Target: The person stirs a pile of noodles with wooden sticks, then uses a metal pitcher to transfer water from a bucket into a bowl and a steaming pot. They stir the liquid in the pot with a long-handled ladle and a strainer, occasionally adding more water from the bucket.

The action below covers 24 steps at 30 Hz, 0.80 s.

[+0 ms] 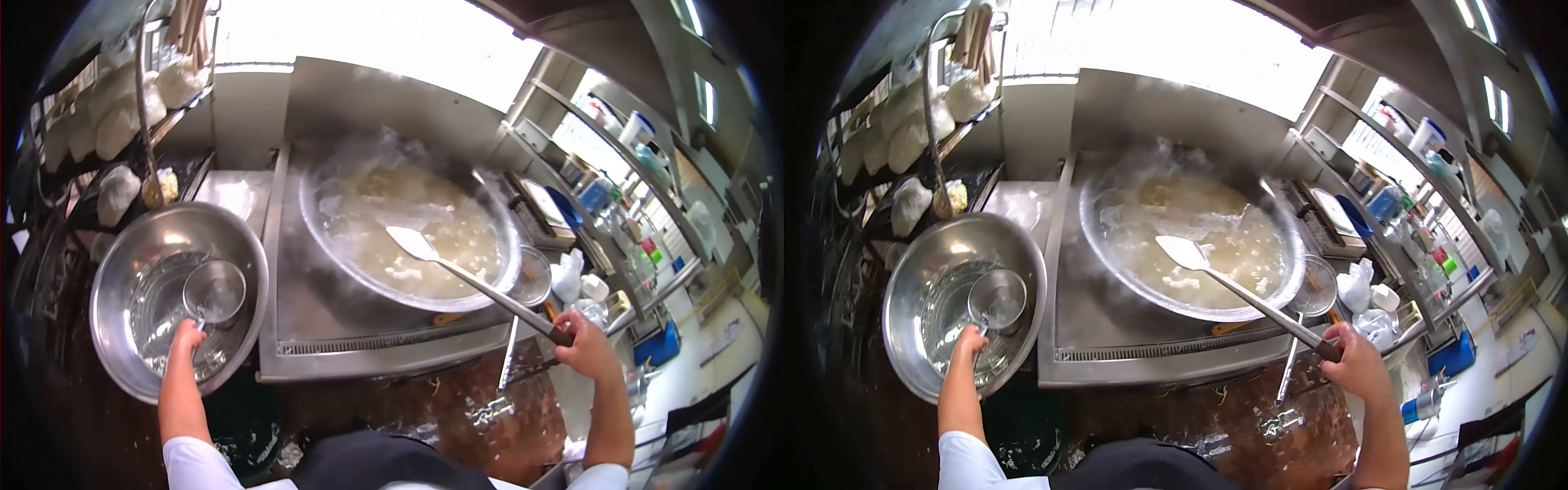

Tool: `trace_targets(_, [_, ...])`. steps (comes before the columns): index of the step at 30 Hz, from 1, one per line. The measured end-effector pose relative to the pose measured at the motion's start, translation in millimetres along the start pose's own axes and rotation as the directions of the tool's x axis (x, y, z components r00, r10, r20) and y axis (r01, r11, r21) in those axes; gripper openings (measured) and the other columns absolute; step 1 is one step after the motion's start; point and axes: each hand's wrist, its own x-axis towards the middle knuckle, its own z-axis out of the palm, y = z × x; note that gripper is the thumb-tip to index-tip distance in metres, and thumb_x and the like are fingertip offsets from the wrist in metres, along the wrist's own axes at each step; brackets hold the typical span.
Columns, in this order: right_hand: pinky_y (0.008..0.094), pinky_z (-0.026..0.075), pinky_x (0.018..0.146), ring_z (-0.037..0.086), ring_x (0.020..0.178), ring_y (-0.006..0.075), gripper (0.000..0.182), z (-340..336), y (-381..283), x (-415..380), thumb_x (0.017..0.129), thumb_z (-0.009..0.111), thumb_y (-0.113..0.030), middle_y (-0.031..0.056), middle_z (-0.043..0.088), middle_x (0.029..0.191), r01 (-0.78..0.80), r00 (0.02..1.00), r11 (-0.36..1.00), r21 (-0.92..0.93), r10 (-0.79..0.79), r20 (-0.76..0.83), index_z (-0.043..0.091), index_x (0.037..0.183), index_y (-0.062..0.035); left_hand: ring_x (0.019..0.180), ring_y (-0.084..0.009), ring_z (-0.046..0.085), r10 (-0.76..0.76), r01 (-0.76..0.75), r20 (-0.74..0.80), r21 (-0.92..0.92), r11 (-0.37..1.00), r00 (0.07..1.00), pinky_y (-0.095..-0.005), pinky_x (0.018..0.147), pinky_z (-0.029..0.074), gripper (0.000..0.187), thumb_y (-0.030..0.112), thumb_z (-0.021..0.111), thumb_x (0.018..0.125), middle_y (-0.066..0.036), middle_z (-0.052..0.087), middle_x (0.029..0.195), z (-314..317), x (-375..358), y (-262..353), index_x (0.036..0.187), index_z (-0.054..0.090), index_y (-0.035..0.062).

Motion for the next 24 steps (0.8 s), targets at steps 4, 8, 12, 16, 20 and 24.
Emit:
trace_targets(4, [0.0393, 0.050, 0.066, 0.063, 0.072, 0.0302, 0.033, -30.2, -23.4, 11.7, 0.065, 0.067, -0.011, 0.0132, 0.063, 0.076, 0.013, 1.000, 0.997, -0.082, -0.012, 0.011, 0.058, 0.097, -0.0065, 0.087, -0.0415, 0.064, 0.099, -0.086, -0.357, 0.053, 0.995, 0.929, -0.0482, 0.080, 0.050, 0.029, 0.014, 0.064, 0.077, -0.022, 0.067, 0.090, -4.2, -45.9, 35.7, 0.100, 0.063, -0.0020])
trace_targets(8, [0.0427, 0.051, 0.071, 0.064, 0.079, 0.0302, 0.029, -39.6, -45.7, 34.1, 0.068, 0.070, -0.018, 0.0091, 0.066, 0.080, 0.051, 0.992, 0.872, -0.487, -0.102, -0.079, 0.064, 0.096, -0.0152, 0.118, -0.0355, 0.048, 0.454, -0.454, -0.727, 0.218, 0.864, 0.515, -0.0433, 0.102, 0.038, 0.037, 0.006, 0.059, 0.079, -0.020, 0.056, 0.119, 7.3, -67.7, 58.0, 0.115, 0.056, 0.0014])
trace_targets(12, [0.0399, 0.052, 0.073, 0.065, 0.081, 0.0257, 0.020, -39.8, -72.0, 63.0, 0.070, 0.072, -0.022, 0.0070, 0.066, 0.081, 0.148, 0.950, 0.745, -0.651, -0.290, -0.117, 0.068, 0.088, -0.0151, 0.111, -0.0317, 0.055, 0.446, -0.705, -0.698, -0.118, 0.699, 0.560, -0.0411, 0.097, 0.043, 0.033, 0.005, 0.057, 0.083, -0.018, 0.058, 0.116, 26.2, -159.3, 118.0, 0.116, 0.055, 0.0016])
trace_targets(16, [0.0396, 0.053, 0.075, 0.067, 0.083, 0.0255, 0.021, -49.5, -108.3, 82.0, 0.070, 0.073, -0.024, 0.0073, 0.067, 0.082, 0.147, 0.981, 0.751, -0.643, -0.194, -0.003, 0.070, 0.088, -0.0149, 0.079, -0.0189, 0.066, 0.571, -0.733, -0.462, -0.370, 0.571, 0.678, -0.0300, 0.071, 0.053, 0.016, 0.010, 0.060, 0.084, -0.010, 0.067, 0.088, 88.4, -230.7, 130.9, 0.097, 0.065, 0.0025])
trace_targets(20, [0.0389, 0.053, 0.077, 0.067, 0.086, 0.0261, 0.025, -47.4, -128.2, 101.8, 0.069, 0.075, -0.029, 0.0086, 0.069, 0.086, 0.116, 0.993, 0.715, -0.689, -0.081, 0.083, 0.072, 0.089, -0.0144, 0.052, -0.0095, 0.057, 0.397, -0.177, 0.144, -0.724, 0.667, 0.907, -0.0242, 0.048, 0.048, 0.014, 0.015, 0.065, 0.085, -0.004, 0.061, 0.063, 140.0, -245.4, 109.2, 0.084, 0.064, 0.0019])
trace_targets(24, [0.0389, 0.052, 0.079, 0.067, 0.088, 0.0256, 0.029, -32.6, -134.9, 127.6, 0.073, 0.071, -0.034, 0.0089, 0.070, 0.091, 0.153, 0.977, 0.708, -0.690, -0.005, 0.212, 0.072, 0.096, -0.0162, 0.040, -0.0068, 0.041, 0.331, -0.137, 0.100, -0.773, 0.620, 0.938, -0.0235, 0.040, 0.032, 0.027, 0.024, 0.064, 0.086, 0.001, 0.049, 0.050, 167.9, -203.3, 89.2, 0.068, 0.060, 0.0054])
